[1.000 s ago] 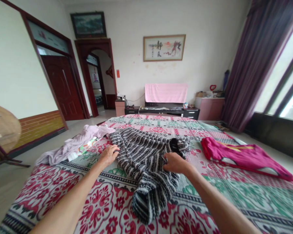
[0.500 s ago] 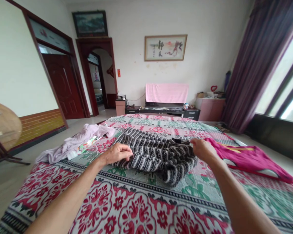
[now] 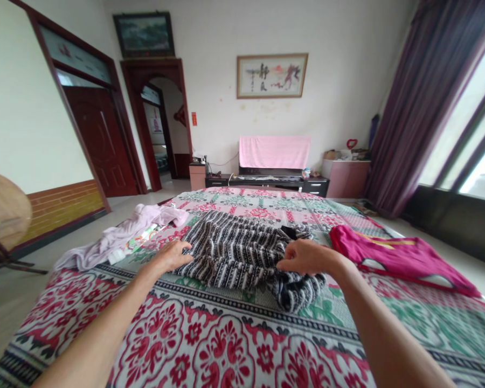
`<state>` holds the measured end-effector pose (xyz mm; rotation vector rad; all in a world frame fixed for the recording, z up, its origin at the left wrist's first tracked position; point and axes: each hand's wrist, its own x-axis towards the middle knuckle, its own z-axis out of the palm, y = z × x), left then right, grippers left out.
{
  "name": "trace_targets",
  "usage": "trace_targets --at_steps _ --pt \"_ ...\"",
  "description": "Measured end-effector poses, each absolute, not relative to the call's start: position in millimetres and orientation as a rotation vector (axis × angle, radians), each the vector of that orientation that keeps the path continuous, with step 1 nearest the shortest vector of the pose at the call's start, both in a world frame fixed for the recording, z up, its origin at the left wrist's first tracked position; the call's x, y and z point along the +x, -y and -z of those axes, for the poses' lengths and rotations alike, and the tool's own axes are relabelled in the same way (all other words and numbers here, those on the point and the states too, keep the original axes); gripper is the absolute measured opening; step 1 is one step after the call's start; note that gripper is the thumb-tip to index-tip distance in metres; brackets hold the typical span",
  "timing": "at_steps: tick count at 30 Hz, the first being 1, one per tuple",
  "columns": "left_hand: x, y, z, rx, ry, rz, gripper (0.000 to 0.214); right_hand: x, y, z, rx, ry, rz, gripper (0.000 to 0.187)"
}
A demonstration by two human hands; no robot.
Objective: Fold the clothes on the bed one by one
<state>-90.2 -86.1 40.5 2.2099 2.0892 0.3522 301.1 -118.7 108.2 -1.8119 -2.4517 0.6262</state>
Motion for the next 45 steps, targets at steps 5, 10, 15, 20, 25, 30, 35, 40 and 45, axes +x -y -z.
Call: trace_targets --at_steps 5,10,15,20,25,30,35,40,45 --pt "-94.6 84.1 -43.7 2.153 -2.102 -0.467 0.028 286.6 126.4 -110.0 -1.721 2.629 -0.499 0.048" --pt "-110.6 82.4 -61.1 1.806 -2.437 -1.019 0.036 271.4 131.7 -105.4 -1.718 2.713 -0.331 0.029" --pt "-137.5 80.1 -62.7 1.345 -2.566 -1.364 0.047 288.2 126.2 -114.1 -1.685 2.679 -0.334 0.041" --pt "-152.0 74.3 -43.8 1.240 -2.476 -1.425 0.054 332.1 114.5 -123.8 -1.600 2.509 -0.400 0.038" --pt "-146.1 70.4 -30.9 1.436 -2.516 -1.183 0.043 345.3 107.1 -114.8 -1.687 2.481 -0.485 0.031" --pt "-145.5 73.5 -30.5 1.512 -2.504 -1.095 0.043 313.2 121.6 -122.6 -1.533 2.551 -0.272 0.026" --pt "-149.0 75.6 -29.3 1.511 -2.424 -1.083 0.045 283.2 137.2 -122.1 -1.602 2.685 -0.502 0.031" --pt "-149.3 76.0 -27.2 1.544 -2.402 -1.123 0.042 271.1 140.1 -111.7 -1.783 2.725 -0.368 0.056" --pt "-147.7 77.2 -28.3 1.549 -2.436 -1.086 0.041 267.1 136.7 -101.0 -1.703 2.865 -0.218 0.027"
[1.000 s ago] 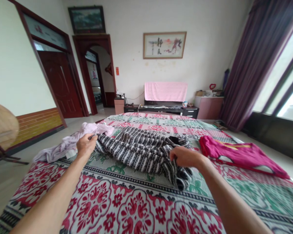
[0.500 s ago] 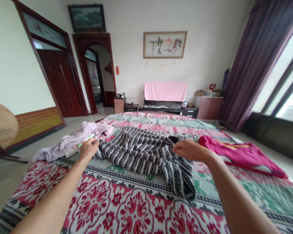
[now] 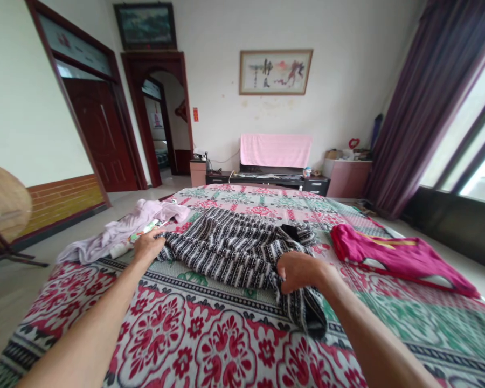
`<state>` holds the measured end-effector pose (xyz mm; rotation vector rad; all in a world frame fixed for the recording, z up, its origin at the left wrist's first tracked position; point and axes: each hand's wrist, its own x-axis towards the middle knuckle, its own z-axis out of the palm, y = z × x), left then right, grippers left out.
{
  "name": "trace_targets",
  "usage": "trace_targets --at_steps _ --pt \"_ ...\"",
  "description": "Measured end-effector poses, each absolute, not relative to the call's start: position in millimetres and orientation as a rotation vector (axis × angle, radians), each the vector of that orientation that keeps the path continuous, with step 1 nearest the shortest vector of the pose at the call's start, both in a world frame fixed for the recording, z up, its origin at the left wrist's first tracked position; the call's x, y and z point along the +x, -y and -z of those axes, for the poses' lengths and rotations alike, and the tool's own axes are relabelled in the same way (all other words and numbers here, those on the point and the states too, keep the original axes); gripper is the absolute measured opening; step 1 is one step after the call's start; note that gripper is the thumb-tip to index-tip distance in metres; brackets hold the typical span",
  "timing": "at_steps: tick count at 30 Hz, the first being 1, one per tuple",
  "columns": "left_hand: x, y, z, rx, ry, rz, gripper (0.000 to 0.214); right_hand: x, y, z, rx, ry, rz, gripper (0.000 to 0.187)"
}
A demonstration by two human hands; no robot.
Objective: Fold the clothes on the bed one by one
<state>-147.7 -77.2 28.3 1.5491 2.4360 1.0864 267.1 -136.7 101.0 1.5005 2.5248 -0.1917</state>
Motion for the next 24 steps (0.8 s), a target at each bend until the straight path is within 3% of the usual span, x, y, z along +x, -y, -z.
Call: trace_targets --at_steps 6,10,14,18,22,24 --pt "-150.6 78.4 -30.2 1.523 -2.414 -1.064 0.046 286.7 126.4 -105.9 1.502 -2.637 0.106 0.019" --pt "-150.2 84.4 -46.2 1.475 -2.397 -1.122 0.044 306.8 113.4 -110.2 2.118 -2.670 0.050 0.027" --pt "-141.4 87.6 -70.6 1.396 -2.297 -1.183 0.043 320.7 100.0 -113.4 2.504 -2.780 0.531 0.036" --pt "-131.6 86.8 -98.9 1.213 -1.938 -1.315 0.047 329.8 112.4 -144.8 2.222 -2.968 0.773 0.045" --pt "-133.7 88.8 -131.5 1.219 -1.667 -1.482 0.044 340.0 140.0 -177.9 1.725 -2.927 0.624 0.040" --pt "-137.4 89.6 -144.7 1.399 -1.669 -1.445 0.044 347.7 144.1 -180.9 1.609 -2.807 0.395 0.029"
